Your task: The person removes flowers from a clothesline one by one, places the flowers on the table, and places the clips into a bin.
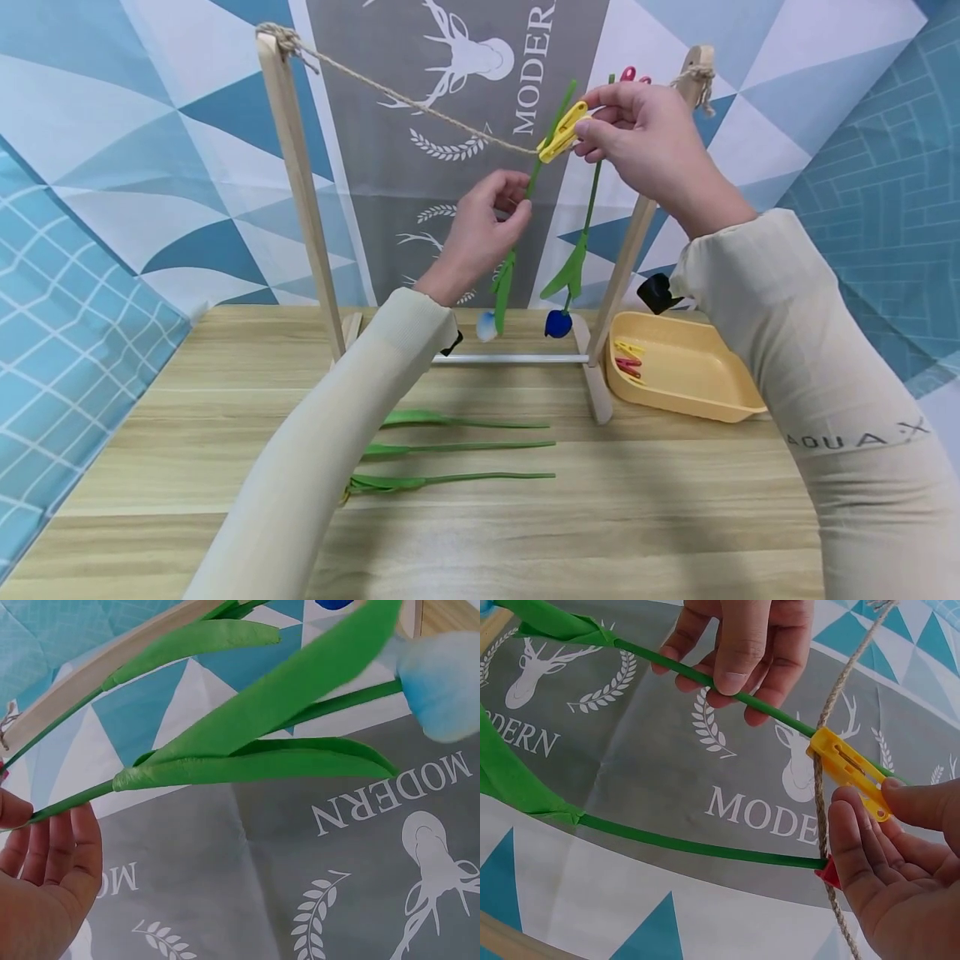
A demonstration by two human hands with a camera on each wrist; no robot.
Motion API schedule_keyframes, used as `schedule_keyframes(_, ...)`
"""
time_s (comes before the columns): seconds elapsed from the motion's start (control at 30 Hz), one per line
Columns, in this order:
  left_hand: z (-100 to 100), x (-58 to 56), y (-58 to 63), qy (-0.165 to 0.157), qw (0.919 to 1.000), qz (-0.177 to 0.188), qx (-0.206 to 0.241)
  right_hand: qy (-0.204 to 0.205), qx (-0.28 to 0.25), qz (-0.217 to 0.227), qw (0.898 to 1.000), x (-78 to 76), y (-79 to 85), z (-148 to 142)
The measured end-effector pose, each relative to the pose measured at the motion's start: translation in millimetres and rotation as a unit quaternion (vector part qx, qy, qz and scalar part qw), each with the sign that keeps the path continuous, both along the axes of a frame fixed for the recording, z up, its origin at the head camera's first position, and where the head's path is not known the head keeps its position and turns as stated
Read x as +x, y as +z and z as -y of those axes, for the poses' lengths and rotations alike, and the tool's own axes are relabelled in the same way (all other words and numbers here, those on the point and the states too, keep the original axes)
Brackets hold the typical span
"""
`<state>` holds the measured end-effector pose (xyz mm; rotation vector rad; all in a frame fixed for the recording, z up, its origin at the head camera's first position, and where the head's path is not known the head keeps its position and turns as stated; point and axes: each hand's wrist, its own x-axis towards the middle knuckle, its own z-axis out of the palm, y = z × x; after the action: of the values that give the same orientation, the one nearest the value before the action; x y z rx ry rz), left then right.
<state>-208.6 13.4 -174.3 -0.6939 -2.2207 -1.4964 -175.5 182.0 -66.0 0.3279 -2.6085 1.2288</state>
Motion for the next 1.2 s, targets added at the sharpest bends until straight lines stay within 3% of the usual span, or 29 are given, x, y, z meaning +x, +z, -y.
schedule_keyframes(0.27, 1.3, 0.3, 1.6, 0.014, 0.9999, 0.006, -0.004, 0.0, 0.01, 0.0, 1.0, 0.4, -0.7, -0.9)
schedule_keyframes(0.43, 3.4, 0.8, 2.7, 0.013, 0.9999, 0.003, 0.0, 0.003, 0.005, -0.027, 1.0, 3.3, -4.5, -3.3)
schedule_keyframes(0.8, 19.4, -0.1, -2.4, 0.015, 0.9997, -0.015, -0.01, 0.011, -0.057, -0.065, 0.996, 6.0, -7.2, -10.0)
schedule_keyframes(1.03, 35.6, 3.8, -10.1, 0.037, 0.9965, -0.039, -0.063, 0.022, -0.136, -0.079, 0.987, 9.8, -5.1, -17.0)
schedule_keyframes(1.2, 42.2, 11.7, -16.2, 0.036, 0.9851, -0.083, -0.146, 0.044, -0.205, -0.075, 0.975, 13.4, -6.7, -27.4)
